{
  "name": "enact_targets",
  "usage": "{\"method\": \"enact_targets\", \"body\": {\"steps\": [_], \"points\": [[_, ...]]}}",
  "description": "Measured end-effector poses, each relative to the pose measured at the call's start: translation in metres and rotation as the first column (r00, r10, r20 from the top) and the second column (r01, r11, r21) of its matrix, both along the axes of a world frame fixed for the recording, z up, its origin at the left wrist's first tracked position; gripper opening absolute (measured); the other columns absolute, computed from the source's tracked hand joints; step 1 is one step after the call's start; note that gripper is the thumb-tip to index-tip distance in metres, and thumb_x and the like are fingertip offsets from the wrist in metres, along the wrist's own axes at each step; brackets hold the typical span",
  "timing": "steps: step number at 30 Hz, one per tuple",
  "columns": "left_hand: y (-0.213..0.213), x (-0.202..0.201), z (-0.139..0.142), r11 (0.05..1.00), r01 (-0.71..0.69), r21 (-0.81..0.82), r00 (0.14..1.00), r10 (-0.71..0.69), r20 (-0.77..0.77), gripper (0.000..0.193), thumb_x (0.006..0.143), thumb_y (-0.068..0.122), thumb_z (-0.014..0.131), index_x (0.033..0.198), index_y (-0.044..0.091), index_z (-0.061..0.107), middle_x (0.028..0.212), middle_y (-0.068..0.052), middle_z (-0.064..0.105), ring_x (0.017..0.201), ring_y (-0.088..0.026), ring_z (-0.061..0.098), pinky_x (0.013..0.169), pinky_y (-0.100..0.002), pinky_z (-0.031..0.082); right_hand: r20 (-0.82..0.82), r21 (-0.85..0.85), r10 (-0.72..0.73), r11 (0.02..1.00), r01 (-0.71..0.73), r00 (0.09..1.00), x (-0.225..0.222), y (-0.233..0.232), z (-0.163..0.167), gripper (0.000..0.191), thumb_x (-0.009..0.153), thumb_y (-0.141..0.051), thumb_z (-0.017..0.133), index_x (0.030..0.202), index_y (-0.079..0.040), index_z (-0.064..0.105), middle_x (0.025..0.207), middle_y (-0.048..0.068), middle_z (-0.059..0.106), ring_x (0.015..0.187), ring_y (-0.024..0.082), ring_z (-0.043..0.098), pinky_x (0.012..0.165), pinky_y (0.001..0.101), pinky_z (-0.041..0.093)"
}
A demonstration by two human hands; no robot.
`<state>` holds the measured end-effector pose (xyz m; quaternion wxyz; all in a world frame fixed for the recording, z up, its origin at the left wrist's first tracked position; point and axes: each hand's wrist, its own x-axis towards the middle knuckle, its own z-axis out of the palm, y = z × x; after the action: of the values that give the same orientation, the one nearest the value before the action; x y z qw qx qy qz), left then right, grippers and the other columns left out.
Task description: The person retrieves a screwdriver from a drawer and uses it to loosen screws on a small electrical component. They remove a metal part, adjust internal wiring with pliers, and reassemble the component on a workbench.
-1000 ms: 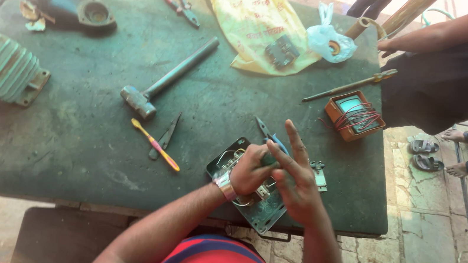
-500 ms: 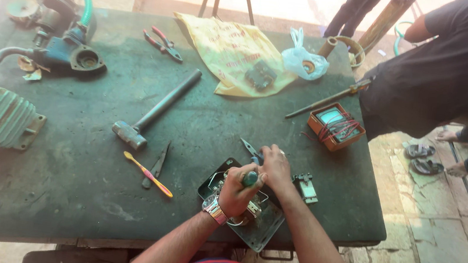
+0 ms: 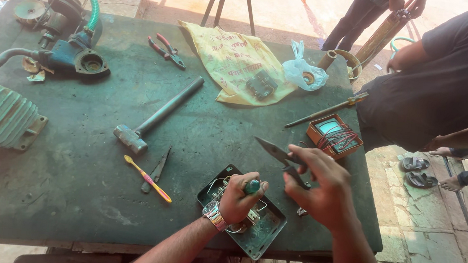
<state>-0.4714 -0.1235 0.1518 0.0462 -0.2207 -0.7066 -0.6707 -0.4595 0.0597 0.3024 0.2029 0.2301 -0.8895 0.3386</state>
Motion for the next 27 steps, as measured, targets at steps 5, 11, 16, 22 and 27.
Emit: {"method": "enact_targets", "body": {"steps": [5,11,16,22,27], "points": [[-0.001,0.0,-0.001,1.0,-0.001,-0.019,1.0,0.0,-0.015,0.039,0.099,0.021,0.068,0.073,0.003,0.046,0.057,-0.01,0.045,0.047,-0.021,0.047,0.051,-0.036,0.038,-0.132,-0.279,0.043,0.957,-0.079,0.99,0.017,0.01,0.013,0.036,0.088,-0.006,0.068,0.123,-0.004,0.07,0.11,0.009,0.075,0.087,0.01,0.074,0.073,0.0257,0.062],[-0.004,0.0,0.0,0.986,0.091,0.14,0.988,-0.072,-0.134,0.019,0.098,0.014,0.066,0.086,0.001,0.057,0.074,-0.012,0.058,0.062,-0.024,0.058,0.057,-0.037,0.046,0.132,0.207,0.194,0.954,-0.219,0.972,0.015,-0.013,0.006,0.049,0.069,-0.006,0.082,0.118,-0.006,0.075,0.105,0.012,0.078,0.083,0.02,0.073,0.068,0.0339,0.059],[-0.002,0.0,-0.004,0.997,-0.022,-0.069,1.0,0.022,-0.007,0.035,0.097,0.02,0.07,0.075,0.002,0.049,0.06,-0.011,0.047,0.052,-0.024,0.05,0.056,-0.038,0.041,-0.05,-0.166,0.118,0.978,-0.125,0.992,0.025,0.007,0.027,0.051,0.073,-0.001,0.074,0.123,-0.006,0.071,0.111,0.01,0.077,0.086,0.017,0.075,0.066,0.0295,0.059],[-0.005,0.001,-0.008,0.985,0.083,0.149,0.995,-0.073,-0.075,0.018,0.098,0.015,0.066,0.089,0.002,0.058,0.073,-0.011,0.059,0.065,-0.026,0.059,0.062,-0.038,0.047,0.089,0.001,0.267,0.963,-0.268,0.96,0.015,-0.02,0.011,0.051,0.073,0.0,0.075,0.124,-0.003,0.073,0.109,0.014,0.077,0.086,0.018,0.075,0.07,0.029,0.062],[-0.005,0.0,-0.012,1.0,-0.006,0.015,0.999,0.007,-0.035,0.031,0.095,0.018,0.069,0.073,0.003,0.055,0.06,-0.01,0.054,0.052,-0.023,0.055,0.055,-0.038,0.042,-0.012,0.039,0.182,0.983,-0.181,0.983,0.02,-0.013,0.017,0.051,0.07,-0.003,0.077,0.121,-0.005,0.073,0.105,0.012,0.078,0.074,0.012,0.074,0.06,0.0249,0.061]]}}
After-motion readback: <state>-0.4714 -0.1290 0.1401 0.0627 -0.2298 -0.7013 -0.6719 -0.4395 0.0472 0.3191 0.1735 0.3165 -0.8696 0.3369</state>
